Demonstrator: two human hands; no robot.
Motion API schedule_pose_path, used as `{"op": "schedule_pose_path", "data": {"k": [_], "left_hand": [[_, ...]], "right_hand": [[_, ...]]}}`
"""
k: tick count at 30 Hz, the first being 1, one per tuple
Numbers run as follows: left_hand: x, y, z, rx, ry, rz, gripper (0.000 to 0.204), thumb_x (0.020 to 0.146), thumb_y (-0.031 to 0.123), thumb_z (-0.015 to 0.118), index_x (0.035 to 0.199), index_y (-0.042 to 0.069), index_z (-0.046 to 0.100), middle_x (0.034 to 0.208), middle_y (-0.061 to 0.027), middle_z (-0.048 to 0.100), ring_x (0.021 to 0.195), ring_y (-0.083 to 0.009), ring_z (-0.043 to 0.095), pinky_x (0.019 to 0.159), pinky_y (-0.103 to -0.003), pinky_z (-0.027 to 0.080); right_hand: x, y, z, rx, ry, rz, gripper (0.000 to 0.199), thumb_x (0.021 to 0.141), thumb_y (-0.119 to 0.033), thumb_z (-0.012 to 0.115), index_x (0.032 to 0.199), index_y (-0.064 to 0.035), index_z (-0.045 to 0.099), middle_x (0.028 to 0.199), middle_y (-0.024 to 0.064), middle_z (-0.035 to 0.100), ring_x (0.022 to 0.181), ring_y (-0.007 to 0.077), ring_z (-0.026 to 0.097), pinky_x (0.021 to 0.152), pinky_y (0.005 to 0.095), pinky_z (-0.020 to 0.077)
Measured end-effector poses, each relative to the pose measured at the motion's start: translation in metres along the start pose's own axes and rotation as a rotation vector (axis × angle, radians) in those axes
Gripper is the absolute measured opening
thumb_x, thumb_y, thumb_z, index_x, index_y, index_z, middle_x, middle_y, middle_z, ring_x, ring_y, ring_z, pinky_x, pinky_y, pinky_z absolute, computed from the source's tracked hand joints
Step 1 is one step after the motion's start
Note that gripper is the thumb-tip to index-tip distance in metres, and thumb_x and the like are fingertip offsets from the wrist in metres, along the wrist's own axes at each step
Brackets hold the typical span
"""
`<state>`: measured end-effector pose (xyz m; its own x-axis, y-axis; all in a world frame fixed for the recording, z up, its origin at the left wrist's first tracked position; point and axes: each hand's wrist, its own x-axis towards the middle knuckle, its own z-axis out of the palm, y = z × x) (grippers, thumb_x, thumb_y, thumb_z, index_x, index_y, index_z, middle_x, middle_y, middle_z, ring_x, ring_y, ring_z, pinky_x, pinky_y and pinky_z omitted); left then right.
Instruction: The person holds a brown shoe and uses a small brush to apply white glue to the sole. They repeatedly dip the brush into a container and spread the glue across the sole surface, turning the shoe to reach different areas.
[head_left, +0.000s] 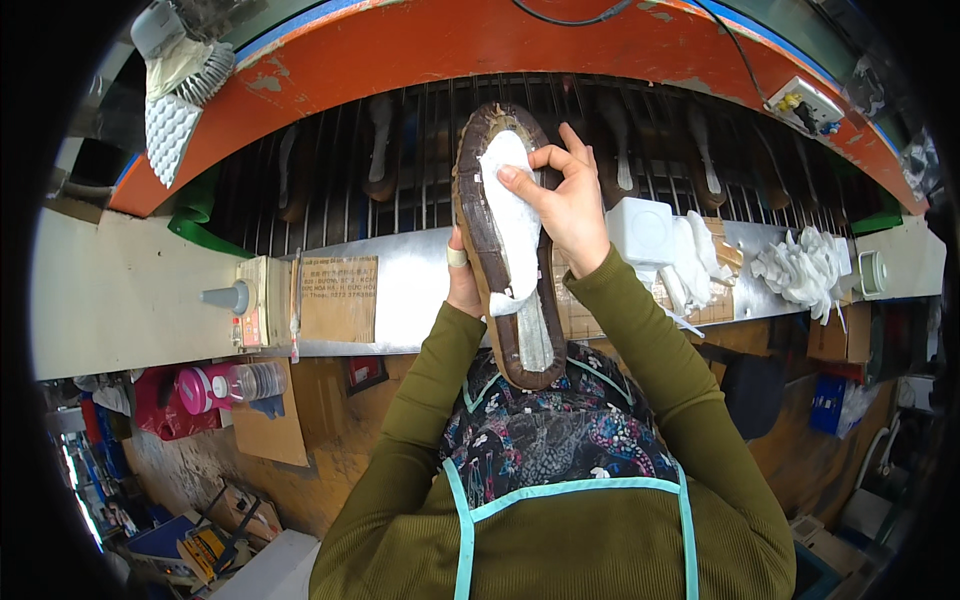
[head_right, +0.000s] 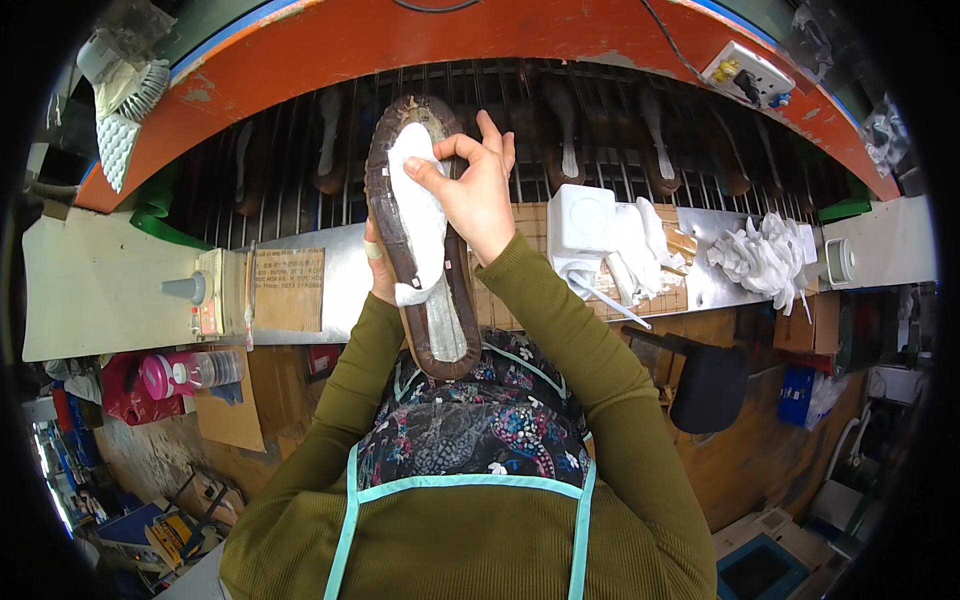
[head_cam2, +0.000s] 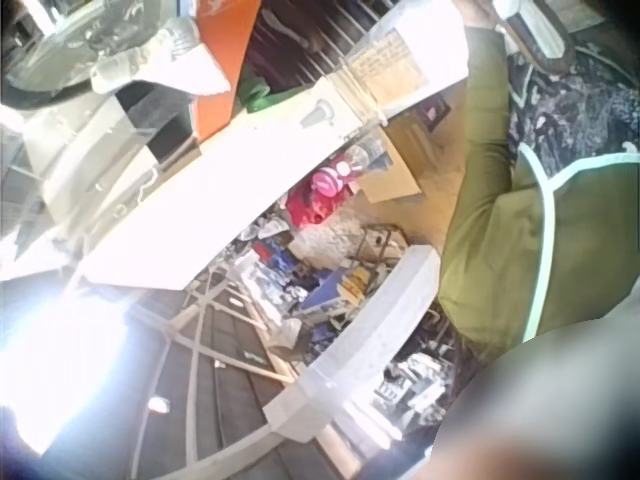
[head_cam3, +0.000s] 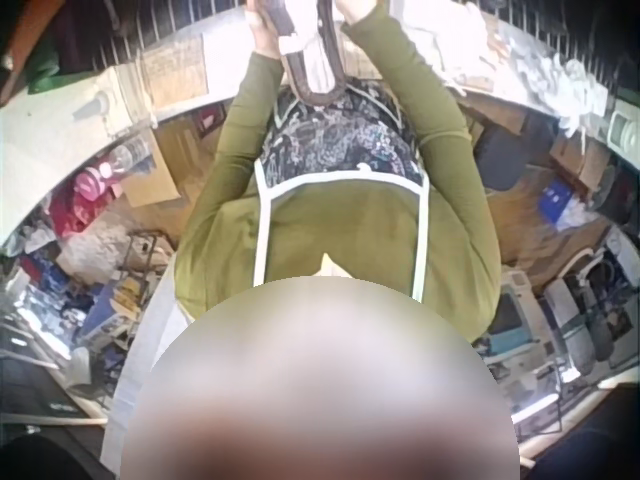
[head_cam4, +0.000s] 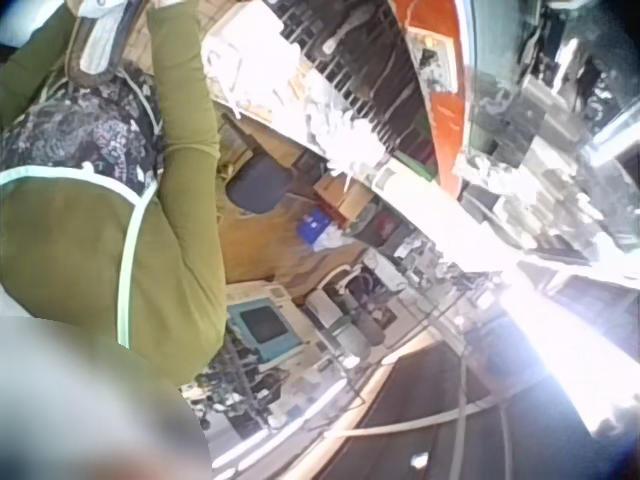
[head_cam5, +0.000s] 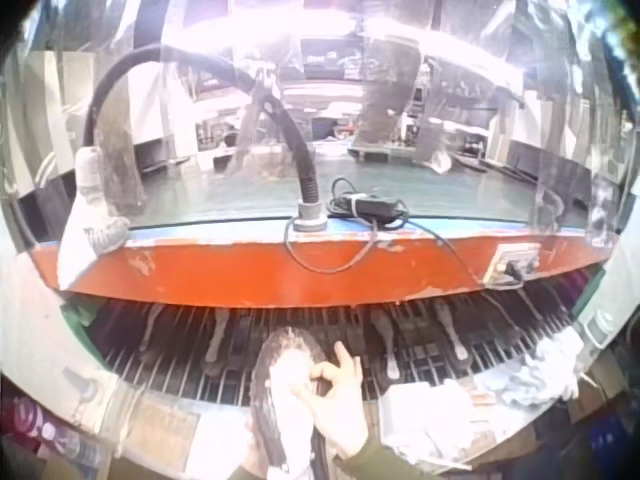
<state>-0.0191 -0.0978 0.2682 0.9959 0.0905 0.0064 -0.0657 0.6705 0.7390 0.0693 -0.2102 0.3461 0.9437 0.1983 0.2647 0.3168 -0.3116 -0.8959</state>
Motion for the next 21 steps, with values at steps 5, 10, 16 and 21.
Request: {"op": "schedule_pose_path", "data": {"k": [5, 10, 16, 21], "left_hand": [[0.003, -0.003, 0.0, 0.015, -0.028, -0.054, 0.093, 0.083, 0.075, 0.047, 0.147, 0.01, 0.03, 0.139, -0.012, 0.048, 0.124, -0.0238, 0.053, 0.104, -0.036, 0.047], [0.006, -0.006, 0.002, -0.049, -0.055, -0.137, 0.088, 0.085, 0.071, 0.048, 0.145, 0.009, 0.034, 0.138, -0.0133, 0.05, 0.121, -0.0249, 0.055, 0.102, -0.038, 0.048], [0.011, -0.009, 0.011, -0.127, -0.044, -0.2, 0.083, 0.087, 0.071, 0.043, 0.146, 0.013, 0.034, 0.143, -0.0133, 0.045, 0.128, -0.0262, 0.05, 0.106, -0.041, 0.045], [0.016, -0.014, 0.015, -0.138, -0.123, -0.272, 0.084, 0.088, 0.073, 0.036, 0.146, 0.012, 0.034, 0.141, -0.0143, 0.047, 0.128, -0.0271, 0.05, 0.105, -0.04, 0.046]], "right_hand": [[0.011, 0.009, -0.008, 0.272, -0.013, 0.169, 0.052, 0.073, -0.019, 0.083, 0.113, -0.0011, 0.055, 0.126, 0.0258, 0.049, 0.13, 0.0304, 0.042, 0.098, 0.0434, 0.043], [0.02, 0.012, -0.025, -0.057, 0.145, -0.151, 0.049, 0.084, -0.018, 0.071, 0.125, -0.0024, 0.052, 0.129, 0.019, 0.053, 0.136, 0.0309, 0.035, 0.107, 0.0509, 0.0317], [-0.039, 0.006, -0.069, -0.241, -0.497, -0.588, 0.03, 0.081, -0.011, 0.056, 0.107, -0.0133, 0.071, 0.142, 0.0094, 0.05, 0.146, 0.0313, 0.023, 0.111, 0.0693, 0.0024], [-0.068, 0.008, -0.074, -0.178, -0.39, -0.624, 0.023, 0.072, -0.002, 0.063, 0.091, -0.0115, 0.072, 0.135, 0.0091, 0.056, 0.138, 0.0313, 0.038, 0.112, 0.0628, 0.0209]]}}
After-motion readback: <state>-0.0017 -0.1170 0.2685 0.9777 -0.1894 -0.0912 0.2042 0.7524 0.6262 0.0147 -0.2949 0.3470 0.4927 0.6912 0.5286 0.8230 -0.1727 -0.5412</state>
